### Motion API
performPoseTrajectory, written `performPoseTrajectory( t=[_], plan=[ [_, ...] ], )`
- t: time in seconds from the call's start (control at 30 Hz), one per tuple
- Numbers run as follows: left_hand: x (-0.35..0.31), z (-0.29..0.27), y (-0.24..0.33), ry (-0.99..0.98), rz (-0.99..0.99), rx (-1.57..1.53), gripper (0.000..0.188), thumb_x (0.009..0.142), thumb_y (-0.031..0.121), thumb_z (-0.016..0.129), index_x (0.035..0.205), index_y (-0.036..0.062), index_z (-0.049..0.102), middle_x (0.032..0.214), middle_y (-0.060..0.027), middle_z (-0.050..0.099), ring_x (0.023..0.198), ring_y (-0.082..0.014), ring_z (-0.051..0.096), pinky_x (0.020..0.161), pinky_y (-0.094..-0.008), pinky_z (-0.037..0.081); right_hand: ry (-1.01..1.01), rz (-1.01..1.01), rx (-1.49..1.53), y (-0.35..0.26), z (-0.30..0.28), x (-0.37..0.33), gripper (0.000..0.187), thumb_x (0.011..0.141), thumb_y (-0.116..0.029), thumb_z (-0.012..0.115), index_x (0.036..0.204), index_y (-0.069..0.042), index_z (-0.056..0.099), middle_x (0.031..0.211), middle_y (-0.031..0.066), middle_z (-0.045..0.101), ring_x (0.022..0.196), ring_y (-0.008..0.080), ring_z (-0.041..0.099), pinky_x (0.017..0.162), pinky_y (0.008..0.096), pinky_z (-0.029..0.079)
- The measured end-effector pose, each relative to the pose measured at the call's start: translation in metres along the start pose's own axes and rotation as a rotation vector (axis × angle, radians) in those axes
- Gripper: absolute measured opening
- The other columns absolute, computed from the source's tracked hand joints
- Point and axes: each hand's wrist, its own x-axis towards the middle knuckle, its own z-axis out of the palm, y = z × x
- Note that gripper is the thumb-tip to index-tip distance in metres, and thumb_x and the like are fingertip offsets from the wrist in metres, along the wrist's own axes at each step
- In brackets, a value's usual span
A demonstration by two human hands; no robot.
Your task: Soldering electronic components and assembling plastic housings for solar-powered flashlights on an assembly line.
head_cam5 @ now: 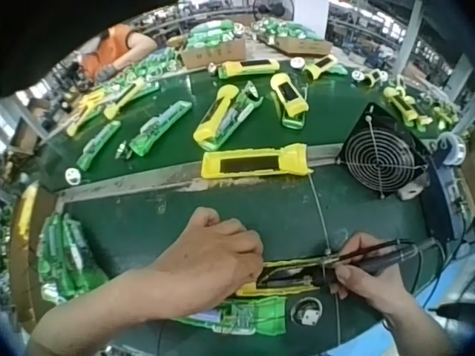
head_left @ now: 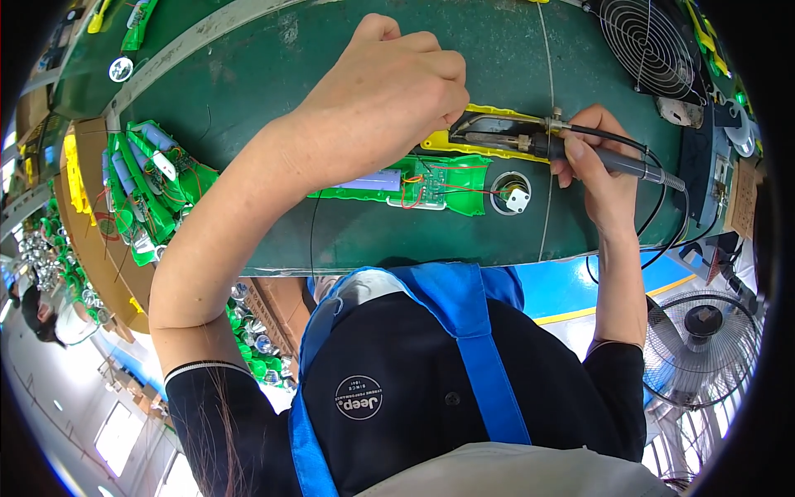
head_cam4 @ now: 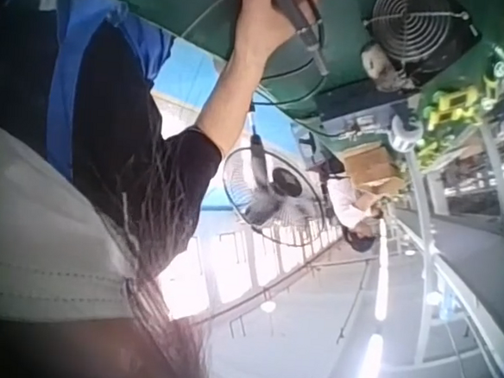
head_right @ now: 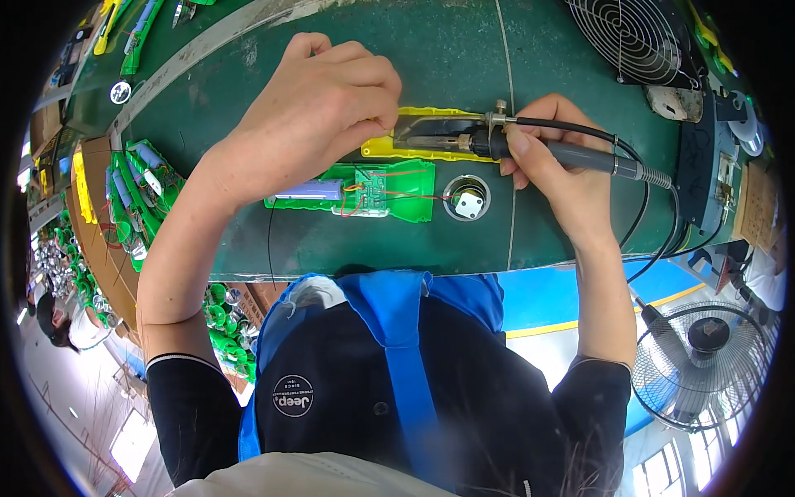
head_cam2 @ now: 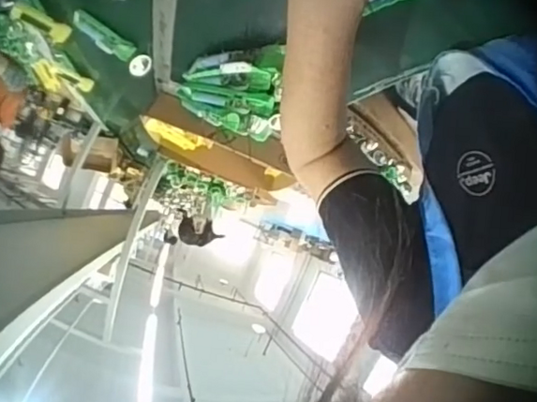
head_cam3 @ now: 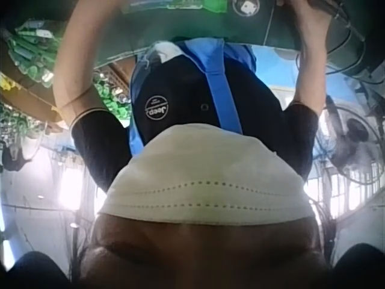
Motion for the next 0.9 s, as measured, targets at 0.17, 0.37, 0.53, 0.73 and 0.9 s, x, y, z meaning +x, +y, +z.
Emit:
performPoseTrajectory(
  t=[0.17, 0.37, 0.53, 0.73, 0.9],
  plan=[
    [-0.001, -0.001, 0.0, -0.004, 0.01, 0.024, 0.005, 0.076, 0.01, 0.061, 0.074, 0.0087, 0.057, 0.085, -0.0006, 0.052, 0.089, -0.0173, 0.05, 0.085, -0.0365, 0.03, -0.01, 0.012, -0.021, -0.001, -0.001, 0.0, 0.022, 0.081, -0.019, 0.061, 0.085, 0.0, 0.051, 0.065, 0.0049, 0.054, 0.052, 0.0078, 0.052, 0.046, 0.0186, 0.041],
    [0.005, -0.008, 0.007, 0.034, 0.042, 0.001, 0.005, 0.076, 0.01, 0.06, 0.074, 0.0086, 0.056, 0.085, -0.0009, 0.052, 0.089, -0.0178, 0.05, 0.085, -0.0364, 0.03, 0.077, -0.025, 0.074, 0.005, -0.005, -0.007, 0.024, 0.083, -0.022, 0.059, 0.088, 0.0, 0.051, 0.063, 0.0066, 0.055, 0.051, 0.0094, 0.053, 0.047, 0.02, 0.042],
    [0.001, -0.002, 0.001, -0.026, 0.006, 0.04, 0.005, 0.077, 0.009, 0.06, 0.074, 0.0087, 0.056, 0.085, -0.0011, 0.052, 0.09, -0.0182, 0.05, 0.084, -0.0367, 0.03, 0.077, -0.087, 0.108, 0.013, -0.009, -0.009, 0.027, 0.085, -0.025, 0.057, 0.09, 0.0, 0.049, 0.066, 0.0073, 0.054, 0.055, 0.0106, 0.052, 0.051, 0.0211, 0.042],
    [0.002, 0.0, 0.001, 0.061, 0.032, 0.011, 0.003, 0.075, 0.009, 0.059, 0.073, 0.0101, 0.061, 0.076, -0.0002, 0.053, 0.083, -0.0176, 0.051, 0.082, -0.0374, 0.032, 0.126, -0.159, 0.204, 0.024, -0.008, -0.013, 0.026, 0.087, -0.024, 0.055, 0.092, 0.0, 0.047, 0.071, 0.0093, 0.054, 0.059, 0.012, 0.053, 0.053, 0.0221, 0.043],
    [0.003, -0.005, 0.004, -0.026, -0.012, -0.005, 0.004, 0.075, 0.009, 0.06, 0.075, 0.0088, 0.056, 0.088, -0.0011, 0.054, 0.088, -0.0182, 0.05, 0.082, -0.0357, 0.03, 0.145, -0.239, 0.232, 0.033, -0.007, -0.015, 0.027, 0.087, -0.025, 0.054, 0.093, 0.0, 0.047, 0.072, 0.0108, 0.054, 0.06, 0.0136, 0.053, 0.055, 0.0234, 0.043]
  ],
)
